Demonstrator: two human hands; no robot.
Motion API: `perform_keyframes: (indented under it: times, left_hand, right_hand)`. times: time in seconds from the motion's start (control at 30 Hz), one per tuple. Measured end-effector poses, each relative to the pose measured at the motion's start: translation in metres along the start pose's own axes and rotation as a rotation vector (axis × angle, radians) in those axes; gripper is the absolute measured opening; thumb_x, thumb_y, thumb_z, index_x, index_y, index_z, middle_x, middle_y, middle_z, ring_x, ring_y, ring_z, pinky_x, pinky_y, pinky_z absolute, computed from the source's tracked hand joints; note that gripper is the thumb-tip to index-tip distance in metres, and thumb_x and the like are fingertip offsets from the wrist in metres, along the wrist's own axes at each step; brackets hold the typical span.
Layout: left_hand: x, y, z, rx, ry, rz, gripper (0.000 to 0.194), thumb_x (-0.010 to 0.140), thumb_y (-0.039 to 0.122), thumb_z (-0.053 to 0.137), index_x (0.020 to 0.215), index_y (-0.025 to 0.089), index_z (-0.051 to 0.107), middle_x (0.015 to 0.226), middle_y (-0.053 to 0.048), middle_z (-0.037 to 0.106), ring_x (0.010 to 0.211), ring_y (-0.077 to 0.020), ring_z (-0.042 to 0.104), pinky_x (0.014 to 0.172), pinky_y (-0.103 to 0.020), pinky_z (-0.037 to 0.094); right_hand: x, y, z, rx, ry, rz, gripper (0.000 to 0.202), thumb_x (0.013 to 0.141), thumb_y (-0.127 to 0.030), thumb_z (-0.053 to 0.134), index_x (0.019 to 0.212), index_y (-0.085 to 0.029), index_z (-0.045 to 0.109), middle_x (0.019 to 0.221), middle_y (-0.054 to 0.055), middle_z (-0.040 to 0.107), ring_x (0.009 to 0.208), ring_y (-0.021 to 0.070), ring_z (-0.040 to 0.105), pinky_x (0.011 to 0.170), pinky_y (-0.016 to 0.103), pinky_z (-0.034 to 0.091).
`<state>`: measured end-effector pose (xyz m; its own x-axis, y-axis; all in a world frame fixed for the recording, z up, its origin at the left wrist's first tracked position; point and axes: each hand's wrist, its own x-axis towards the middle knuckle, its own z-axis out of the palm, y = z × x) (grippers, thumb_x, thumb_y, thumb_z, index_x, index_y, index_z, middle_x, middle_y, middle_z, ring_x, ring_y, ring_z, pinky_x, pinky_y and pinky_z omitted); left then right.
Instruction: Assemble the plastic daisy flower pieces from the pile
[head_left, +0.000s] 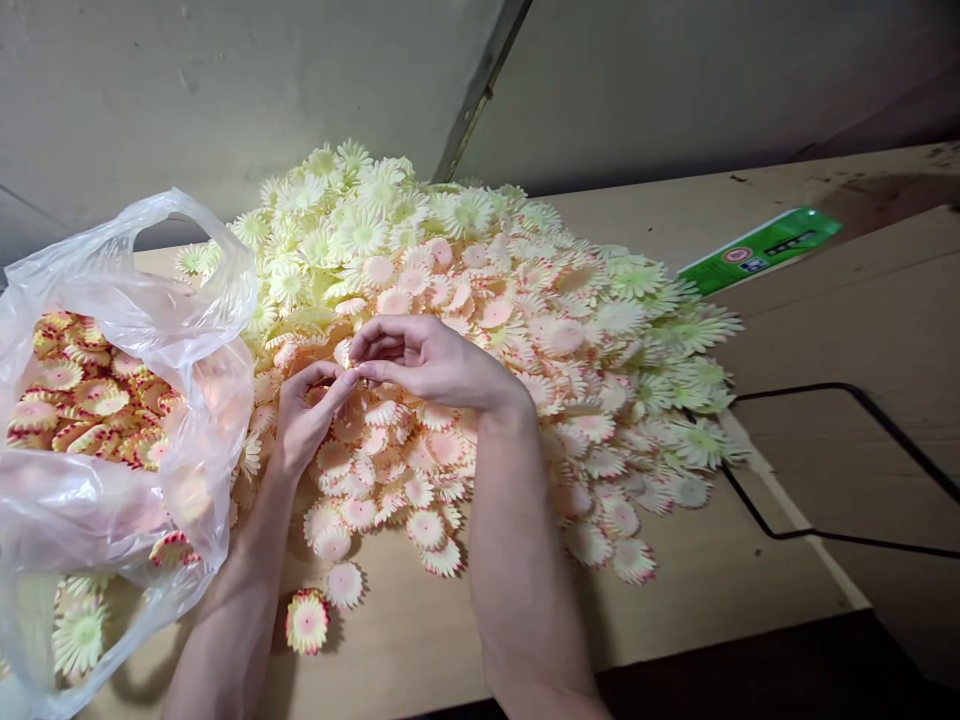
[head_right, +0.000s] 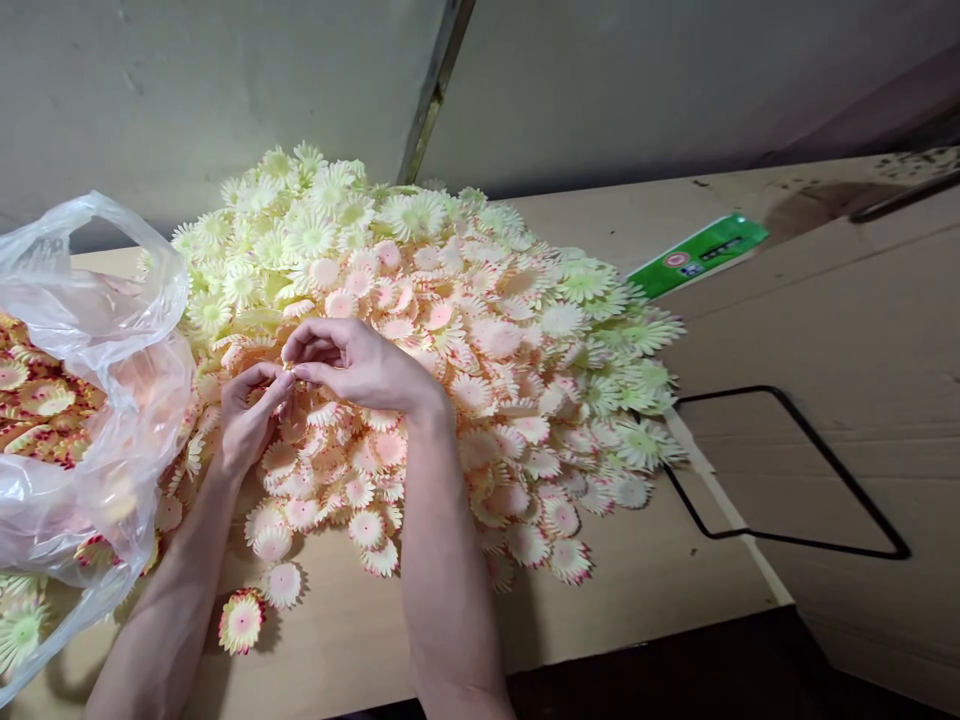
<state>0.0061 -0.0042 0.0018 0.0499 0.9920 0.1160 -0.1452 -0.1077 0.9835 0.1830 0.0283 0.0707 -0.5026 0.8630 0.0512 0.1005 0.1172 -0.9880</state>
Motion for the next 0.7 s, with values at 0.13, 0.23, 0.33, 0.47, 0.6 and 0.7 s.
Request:
perform_keyframes:
  times: [0.13,0.23,0.33,0.47,0.6,0.7]
  left_hand:
    - [-0.0011,0.0014,0.0004,0.01,-0.019,-0.001,0.031,0.086,0.045,0.077,0.079,0.016,0.068,0.062,0.004,0.057,0.051,-0.0055,0.049,0.051,-0.018,0.039]
    - [-0.002,0.0028,0.001,0.014,-0.042,0.012,0.031,0.088,0.046,0.075,0.08,0.017,0.069,0.066,0.003,0.059,0.053,-0.0063,0.051,0.052,-0.018,0.041]
    - [-0.0029,0.0021,0.0007,0.013,-0.065,0.019,0.029,0.09,0.045,0.073,0.082,0.017,0.069,0.067,0.003,0.059,0.054,-0.007,0.052,0.052,-0.018,0.043]
    - [-0.0034,-0.0011,-0.0006,-0.024,-0.072,0.0,0.026,0.091,0.043,0.072,0.084,0.018,0.068,0.068,0.003,0.058,0.053,-0.0076,0.052,0.051,-0.019,0.044]
    - [-0.0032,-0.0022,-0.0015,-0.031,-0.067,0.002,0.025,0.091,0.042,0.072,0.085,0.018,0.069,0.069,0.003,0.058,0.053,-0.0077,0.053,0.051,-0.02,0.045]
    - [-0.0028,-0.0023,-0.002,-0.016,-0.07,-0.001,0.026,0.091,0.044,0.071,0.087,0.018,0.071,0.067,0.003,0.057,0.052,-0.0081,0.052,0.051,-0.02,0.045]
  right_hand:
    - [-0.001,-0.0019,-0.0011,-0.01,-0.017,0.026,0.011,0.082,-0.021,0.071,0.092,-0.018,0.067,0.091,0.004,0.071,0.086,0.0165,0.068,0.076,0.029,0.056]
    - [-0.0012,-0.0024,-0.002,-0.022,0.001,0.022,0.01,0.082,-0.021,0.071,0.091,-0.019,0.067,0.092,0.004,0.071,0.087,0.0167,0.068,0.078,0.03,0.056]
    - [-0.0017,-0.0025,-0.0026,-0.029,0.004,0.009,0.01,0.081,-0.02,0.071,0.091,-0.019,0.067,0.093,0.003,0.071,0.088,0.0167,0.068,0.081,0.03,0.057]
    - [-0.0024,-0.0044,-0.0028,-0.029,0.001,0.014,0.011,0.082,-0.019,0.07,0.092,-0.019,0.067,0.095,0.004,0.071,0.09,0.0169,0.068,0.084,0.032,0.057]
    - [-0.002,-0.0065,-0.0024,-0.039,-0.014,0.025,0.01,0.085,-0.024,0.069,0.093,-0.019,0.066,0.094,0.004,0.071,0.089,0.0172,0.068,0.084,0.032,0.057]
    - [-0.0014,-0.0053,-0.0026,-0.058,-0.023,0.016,0.015,0.084,-0.028,0.073,0.093,-0.018,0.066,0.091,0.004,0.071,0.084,0.0164,0.067,0.081,0.031,0.057]
